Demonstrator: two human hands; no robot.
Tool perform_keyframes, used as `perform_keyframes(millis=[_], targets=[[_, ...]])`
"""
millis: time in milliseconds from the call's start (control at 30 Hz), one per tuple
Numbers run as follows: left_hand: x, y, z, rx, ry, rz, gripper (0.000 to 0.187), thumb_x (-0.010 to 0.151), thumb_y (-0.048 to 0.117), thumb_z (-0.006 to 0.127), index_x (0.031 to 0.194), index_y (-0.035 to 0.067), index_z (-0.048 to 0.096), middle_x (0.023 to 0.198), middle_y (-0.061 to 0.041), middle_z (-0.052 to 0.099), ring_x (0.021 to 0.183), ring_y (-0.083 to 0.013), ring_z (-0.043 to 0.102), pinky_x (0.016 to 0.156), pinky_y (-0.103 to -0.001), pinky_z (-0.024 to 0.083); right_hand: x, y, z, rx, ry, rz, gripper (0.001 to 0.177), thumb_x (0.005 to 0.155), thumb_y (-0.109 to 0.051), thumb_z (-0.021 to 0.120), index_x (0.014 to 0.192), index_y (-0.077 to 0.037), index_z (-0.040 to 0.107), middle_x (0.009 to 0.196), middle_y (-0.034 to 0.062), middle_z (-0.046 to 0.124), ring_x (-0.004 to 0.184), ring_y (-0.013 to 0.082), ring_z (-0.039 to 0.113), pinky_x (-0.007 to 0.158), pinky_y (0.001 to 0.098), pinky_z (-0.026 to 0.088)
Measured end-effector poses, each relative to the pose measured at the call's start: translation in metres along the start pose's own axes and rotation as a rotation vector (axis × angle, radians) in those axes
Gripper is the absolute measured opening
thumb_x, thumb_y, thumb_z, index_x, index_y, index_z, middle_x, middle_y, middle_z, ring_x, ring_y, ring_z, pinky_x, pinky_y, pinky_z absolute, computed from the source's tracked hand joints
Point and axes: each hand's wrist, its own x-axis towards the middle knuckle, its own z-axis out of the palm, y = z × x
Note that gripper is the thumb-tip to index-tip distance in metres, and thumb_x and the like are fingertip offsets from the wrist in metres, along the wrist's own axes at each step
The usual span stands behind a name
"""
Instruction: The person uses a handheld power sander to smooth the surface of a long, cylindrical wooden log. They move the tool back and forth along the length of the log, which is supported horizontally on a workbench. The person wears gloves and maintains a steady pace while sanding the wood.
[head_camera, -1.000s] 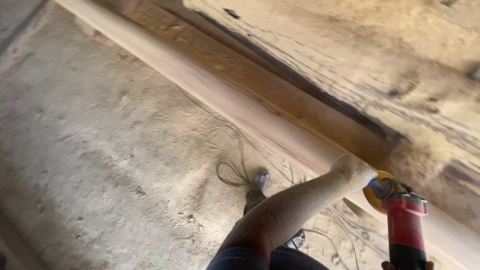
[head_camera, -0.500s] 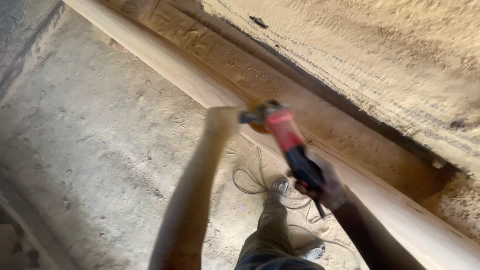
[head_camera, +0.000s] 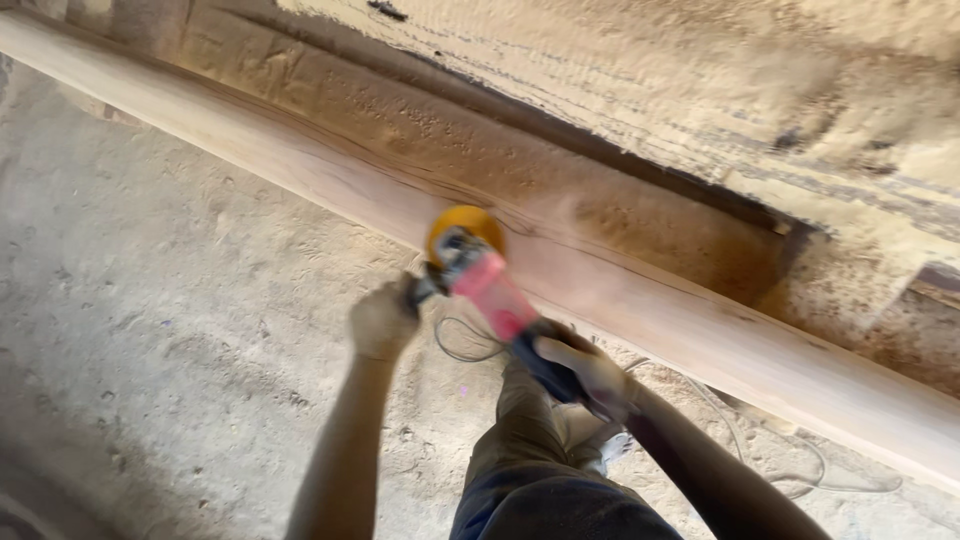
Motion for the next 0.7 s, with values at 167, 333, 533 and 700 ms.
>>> perform_keyframes(millis=[167, 333, 533, 700], targets=[[-0.030, 0.143, -0.006, -0.400, 0.045, 0.291, 0.036, 0.092, 0.050, 0.069, 0.105, 0.017, 0.069, 0.060, -0.003, 0.064, 0.043, -0.0150, 0.060, 0.038, -0.031, 0.048, -0.129, 0.082, -0.079, 0.022, 0.203, -0.048, 0.072, 0.082, -0.052, 0.063, 0.132, -0.002, 0.049, 0.097, 0.0163, 0.069, 0.068, 0.0183, 0.066, 0.053, 0.0286, 0.057], [-0.052, 0.278, -0.005, -0.423, -0.097, 0.587, 0.033, 0.087, 0.015, 0.064, 0.118, 0.026, 0.063, 0.071, -0.003, 0.067, 0.056, -0.0165, 0.065, 0.045, -0.029, 0.054, -0.233, 0.207, -0.145, 0.395, 0.369, -0.181, 0.084, 0.081, -0.057, 0.065, 0.134, 0.005, 0.045, 0.098, 0.0241, 0.067, 0.059, 0.0278, 0.062, 0.050, 0.0355, 0.054], [-0.072, 0.406, 0.006, -0.132, -0.121, 0.947, 0.008, 0.096, 0.013, 0.063, 0.101, 0.018, 0.058, 0.065, 0.003, 0.057, 0.048, -0.0071, 0.053, 0.038, -0.025, 0.047, -0.290, 0.301, -0.194, 0.604, 0.466, -0.407, 0.080, 0.088, -0.060, 0.060, 0.136, 0.003, 0.044, 0.095, 0.0277, 0.067, 0.060, 0.0308, 0.065, 0.051, 0.0373, 0.054], [-0.080, 0.387, 0.001, -0.115, -0.002, 0.932, 0.006, 0.097, 0.012, 0.063, 0.098, 0.017, 0.059, 0.072, 0.003, 0.057, 0.056, -0.0064, 0.054, 0.045, -0.024, 0.049, -0.285, 0.252, -0.161, 0.323, 0.741, -0.083, 0.083, 0.092, -0.054, 0.058, 0.132, 0.018, 0.050, 0.090, 0.0324, 0.067, 0.068, 0.0325, 0.070, 0.055, 0.0383, 0.056]])
